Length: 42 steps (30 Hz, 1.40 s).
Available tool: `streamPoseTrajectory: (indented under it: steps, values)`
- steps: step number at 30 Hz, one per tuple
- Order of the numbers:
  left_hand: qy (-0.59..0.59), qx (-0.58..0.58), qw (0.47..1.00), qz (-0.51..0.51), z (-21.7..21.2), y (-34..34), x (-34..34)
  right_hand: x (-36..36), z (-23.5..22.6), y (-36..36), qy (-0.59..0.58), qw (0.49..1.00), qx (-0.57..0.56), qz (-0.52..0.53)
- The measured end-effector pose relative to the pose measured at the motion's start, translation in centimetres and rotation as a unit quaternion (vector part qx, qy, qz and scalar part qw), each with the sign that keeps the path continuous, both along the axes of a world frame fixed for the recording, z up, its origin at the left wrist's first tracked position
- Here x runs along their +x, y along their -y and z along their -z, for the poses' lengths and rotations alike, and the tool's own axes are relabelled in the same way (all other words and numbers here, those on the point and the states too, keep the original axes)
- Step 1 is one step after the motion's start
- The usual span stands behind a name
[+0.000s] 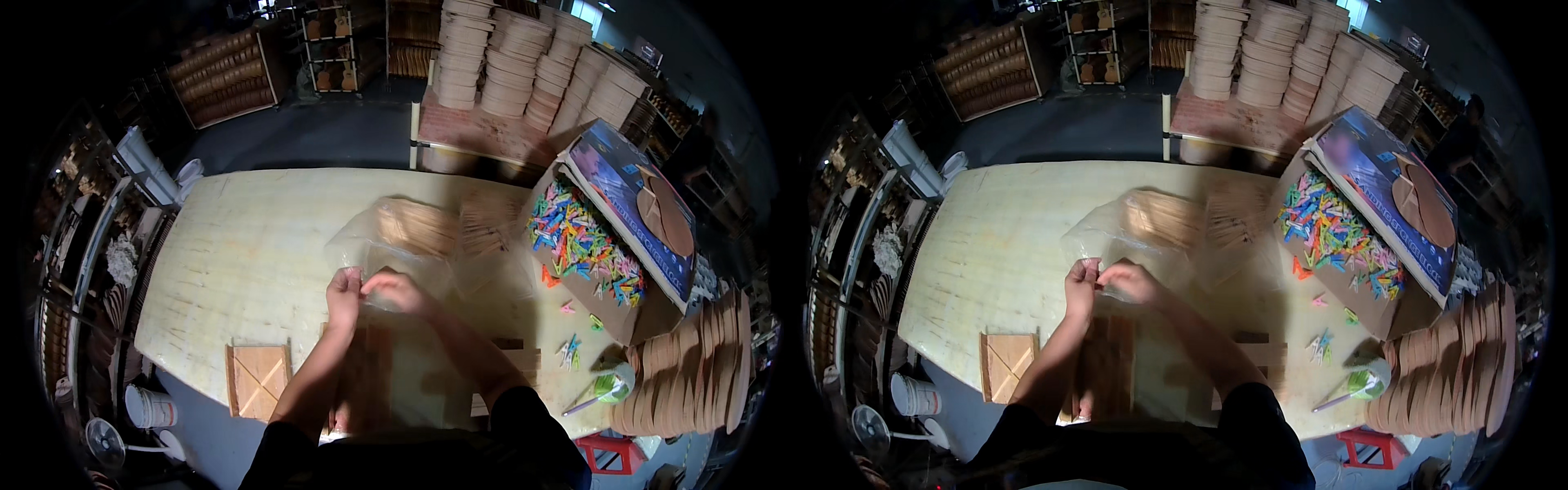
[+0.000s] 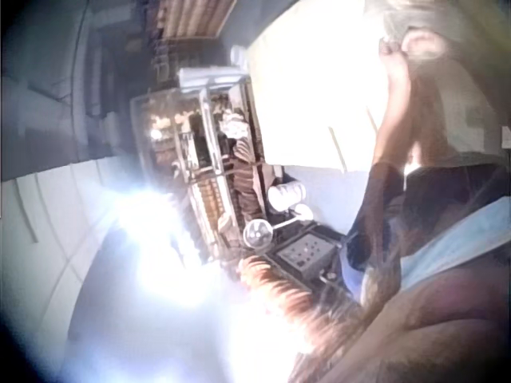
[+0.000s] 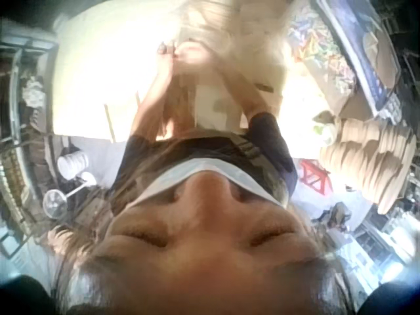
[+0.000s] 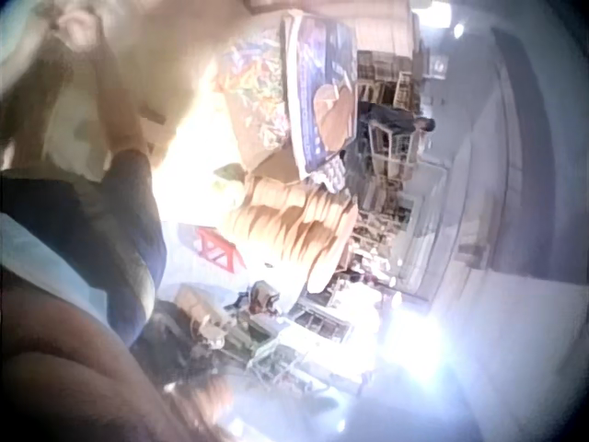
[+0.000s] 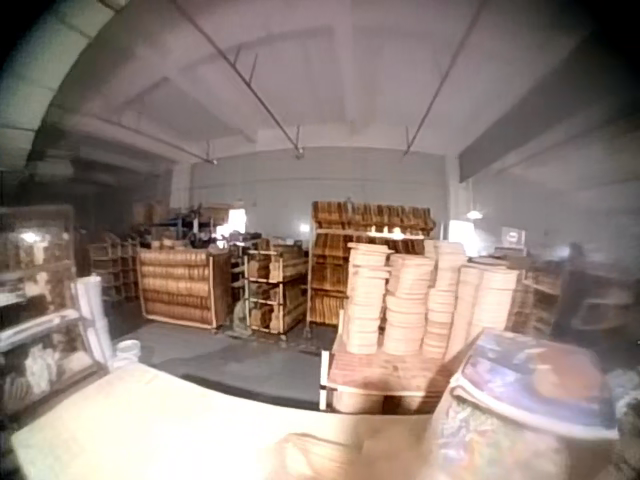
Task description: The person assembles small wooden frames by stacking thin wooden slats between two larger blocks on a workbench. They then apply a white substance to the assembled frames using a brush and place them aside. The person also handles stacks of circular wooden pieces.
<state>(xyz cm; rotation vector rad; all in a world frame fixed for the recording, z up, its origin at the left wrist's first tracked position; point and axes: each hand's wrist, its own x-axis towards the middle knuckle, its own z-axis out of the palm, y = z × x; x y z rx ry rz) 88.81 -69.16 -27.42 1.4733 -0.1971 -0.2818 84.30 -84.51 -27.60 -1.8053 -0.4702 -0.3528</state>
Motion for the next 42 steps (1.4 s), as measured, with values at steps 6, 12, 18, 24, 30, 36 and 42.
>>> streamPoseTrajectory:
  steps: [6,12,18,24,30,36,42]
  values:
    - [0.047,0.009,0.998,0.039,-1.1,0.0,-3.6,11.2,10.7,4.9,-0.071,0.963,-0.164,0.203]
    - [0.019,0.016,0.998,0.063,-0.2,-2.0,-3.4,12.1,18.4,17.3,0.295,0.827,-0.271,0.395]
    - [-0.028,0.036,0.999,0.029,1.1,-3.3,-4.8,6.6,11.4,15.4,0.248,0.767,-0.416,0.420]
    - [0.003,0.033,0.996,0.087,2.2,-4.6,-7.2,8.9,17.6,16.5,0.045,0.805,-0.338,0.486]
    - [0.089,0.262,0.961,0.016,3.4,-13.4,-12.5,8.9,8.6,10.9,-0.052,0.865,-0.421,0.270]
    - [0.282,0.453,0.846,-0.025,5.9,-19.6,-17.4,-3.5,-6.5,1.1,-0.084,0.792,-0.485,0.360]
    - [0.226,0.368,0.902,-0.025,10.1,-21.5,-19.2,-20.0,-10.2,-0.2,-0.209,0.912,-0.118,0.333]
